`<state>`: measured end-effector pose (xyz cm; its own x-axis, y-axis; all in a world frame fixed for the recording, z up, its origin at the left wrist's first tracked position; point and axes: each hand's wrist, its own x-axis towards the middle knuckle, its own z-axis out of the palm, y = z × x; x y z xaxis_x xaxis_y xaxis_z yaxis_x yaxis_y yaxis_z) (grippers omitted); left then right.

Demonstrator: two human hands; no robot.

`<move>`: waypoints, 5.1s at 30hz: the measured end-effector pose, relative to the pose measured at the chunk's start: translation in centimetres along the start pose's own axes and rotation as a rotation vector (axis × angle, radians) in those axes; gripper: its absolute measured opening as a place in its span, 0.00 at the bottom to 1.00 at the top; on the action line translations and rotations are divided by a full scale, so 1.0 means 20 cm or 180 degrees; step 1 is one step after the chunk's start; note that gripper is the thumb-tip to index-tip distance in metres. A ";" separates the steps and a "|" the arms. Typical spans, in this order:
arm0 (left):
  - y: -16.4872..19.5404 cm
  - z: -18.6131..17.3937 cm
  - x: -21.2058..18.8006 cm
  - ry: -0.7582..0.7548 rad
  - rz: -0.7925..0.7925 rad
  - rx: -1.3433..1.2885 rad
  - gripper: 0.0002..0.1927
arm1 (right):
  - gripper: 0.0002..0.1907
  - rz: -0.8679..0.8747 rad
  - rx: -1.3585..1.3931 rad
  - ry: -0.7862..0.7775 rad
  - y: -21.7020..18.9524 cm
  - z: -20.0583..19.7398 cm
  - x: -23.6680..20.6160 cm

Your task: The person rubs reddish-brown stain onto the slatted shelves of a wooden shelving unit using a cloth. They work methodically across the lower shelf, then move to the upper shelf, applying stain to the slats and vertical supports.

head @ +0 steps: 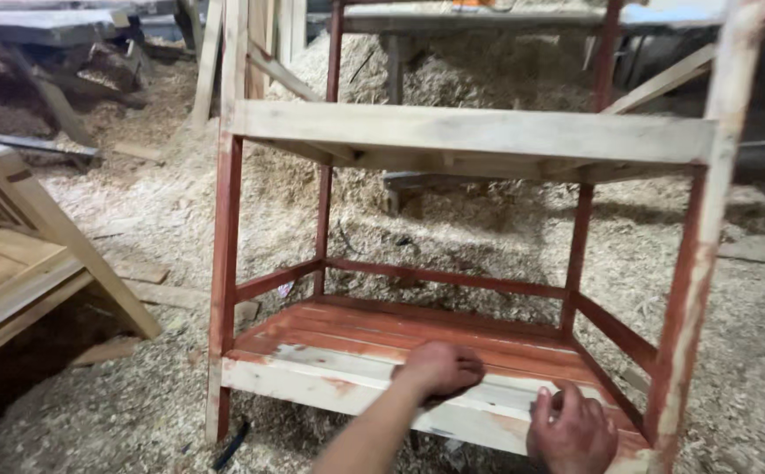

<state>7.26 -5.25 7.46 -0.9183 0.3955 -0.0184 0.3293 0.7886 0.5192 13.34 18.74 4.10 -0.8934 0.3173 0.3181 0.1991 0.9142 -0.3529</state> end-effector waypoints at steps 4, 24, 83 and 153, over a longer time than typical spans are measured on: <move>0.24 0.18 0.20 -0.0165 -0.0193 -0.0649 0.19 | 0.17 -0.0353 0.0620 0.1122 0.07 0.05 -0.03; -0.81 -0.48 -0.40 0.0234 -0.2046 0.0041 0.14 | 0.15 -0.0573 0.0331 0.1142 0.10 0.02 -0.05; -0.53 -0.57 -0.43 -0.0767 -0.0271 -0.0743 0.25 | 0.18 -0.1498 0.0798 0.1471 0.23 -0.16 -0.03; 0.81 0.36 0.54 -0.0942 0.1126 0.0159 0.24 | 0.23 -0.1497 0.1631 0.1833 0.34 -0.02 -0.01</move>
<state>4.33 15.21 9.46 -0.6477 0.7560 -0.0946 0.6278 0.6000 0.4959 15.00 24.88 1.93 -0.4696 0.1421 0.8713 -0.4629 0.8008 -0.3801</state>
